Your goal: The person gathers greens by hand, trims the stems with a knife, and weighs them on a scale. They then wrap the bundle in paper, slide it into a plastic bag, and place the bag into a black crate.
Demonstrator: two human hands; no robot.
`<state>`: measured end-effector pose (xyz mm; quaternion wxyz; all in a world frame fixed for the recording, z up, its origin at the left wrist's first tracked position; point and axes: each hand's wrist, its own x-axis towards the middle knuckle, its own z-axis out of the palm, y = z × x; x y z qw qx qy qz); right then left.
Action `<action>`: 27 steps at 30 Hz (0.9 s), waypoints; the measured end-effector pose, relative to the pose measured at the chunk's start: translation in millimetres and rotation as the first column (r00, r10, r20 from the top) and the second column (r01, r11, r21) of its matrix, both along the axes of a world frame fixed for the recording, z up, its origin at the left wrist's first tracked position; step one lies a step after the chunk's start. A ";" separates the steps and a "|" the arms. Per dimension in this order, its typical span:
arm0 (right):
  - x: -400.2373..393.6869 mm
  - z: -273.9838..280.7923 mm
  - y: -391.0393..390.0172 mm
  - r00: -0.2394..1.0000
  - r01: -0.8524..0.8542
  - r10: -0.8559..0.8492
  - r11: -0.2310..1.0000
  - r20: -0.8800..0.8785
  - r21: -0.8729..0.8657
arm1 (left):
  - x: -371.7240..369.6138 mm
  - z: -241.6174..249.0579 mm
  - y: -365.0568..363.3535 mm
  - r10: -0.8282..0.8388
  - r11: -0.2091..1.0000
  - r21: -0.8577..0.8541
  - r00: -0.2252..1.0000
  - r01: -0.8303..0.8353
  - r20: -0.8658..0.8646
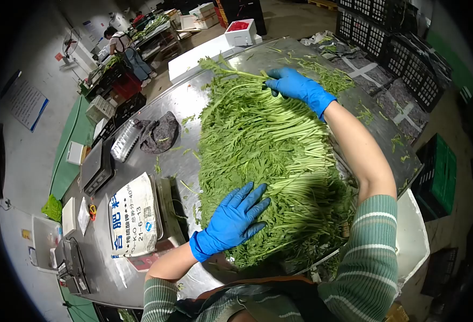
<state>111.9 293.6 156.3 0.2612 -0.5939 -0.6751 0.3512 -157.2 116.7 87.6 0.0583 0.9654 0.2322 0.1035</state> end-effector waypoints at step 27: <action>31.6 -30.7 -34.0 0.753 -0.259 0.379 0.922 0.537 -0.288 | 46.1 54.1 73.4 -0.103 0.988 -0.067 0.910 0.141 0.401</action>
